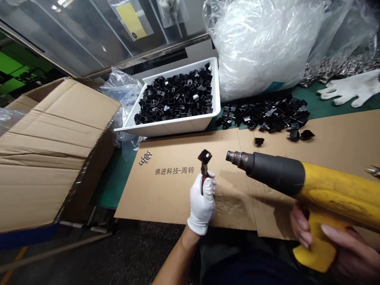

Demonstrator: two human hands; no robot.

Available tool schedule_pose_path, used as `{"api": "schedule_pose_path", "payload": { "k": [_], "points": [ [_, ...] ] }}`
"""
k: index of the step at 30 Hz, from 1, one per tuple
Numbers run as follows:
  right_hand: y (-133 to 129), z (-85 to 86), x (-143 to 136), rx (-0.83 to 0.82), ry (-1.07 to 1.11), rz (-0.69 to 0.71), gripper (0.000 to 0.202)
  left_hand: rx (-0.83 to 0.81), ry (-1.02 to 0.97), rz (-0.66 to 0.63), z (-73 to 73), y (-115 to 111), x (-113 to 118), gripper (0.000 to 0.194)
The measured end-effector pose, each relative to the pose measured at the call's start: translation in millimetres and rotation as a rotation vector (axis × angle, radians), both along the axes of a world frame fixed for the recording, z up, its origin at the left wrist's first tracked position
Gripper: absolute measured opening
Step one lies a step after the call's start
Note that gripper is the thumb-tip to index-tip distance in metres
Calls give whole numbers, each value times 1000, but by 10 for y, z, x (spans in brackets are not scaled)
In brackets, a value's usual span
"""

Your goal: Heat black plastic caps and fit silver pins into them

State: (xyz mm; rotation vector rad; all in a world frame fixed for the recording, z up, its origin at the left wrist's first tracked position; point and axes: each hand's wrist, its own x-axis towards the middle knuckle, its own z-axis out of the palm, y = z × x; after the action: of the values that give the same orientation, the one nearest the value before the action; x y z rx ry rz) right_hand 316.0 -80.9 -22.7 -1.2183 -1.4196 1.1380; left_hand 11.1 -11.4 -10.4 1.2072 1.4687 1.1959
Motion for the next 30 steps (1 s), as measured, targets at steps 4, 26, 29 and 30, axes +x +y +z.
{"api": "schedule_pose_path", "payload": {
  "k": [4, 26, 29, 30],
  "points": [
    [50, -38, -50, -446, 533, 114, 32, 15, -16, 35, -42, 59, 29, 42],
    [108, -94, -4, -591, 630, 218, 34, -31, 292, -16, 39, 89, 29, 40],
    [81, -79, -14, -583, 668, 238, 35, -11, 301, 1, 24, 87, 37, 43],
    [64, -61, -17, -585, 682, 241, 35, 2, 296, 7, 16, 88, 39, 44]
  ]
}}
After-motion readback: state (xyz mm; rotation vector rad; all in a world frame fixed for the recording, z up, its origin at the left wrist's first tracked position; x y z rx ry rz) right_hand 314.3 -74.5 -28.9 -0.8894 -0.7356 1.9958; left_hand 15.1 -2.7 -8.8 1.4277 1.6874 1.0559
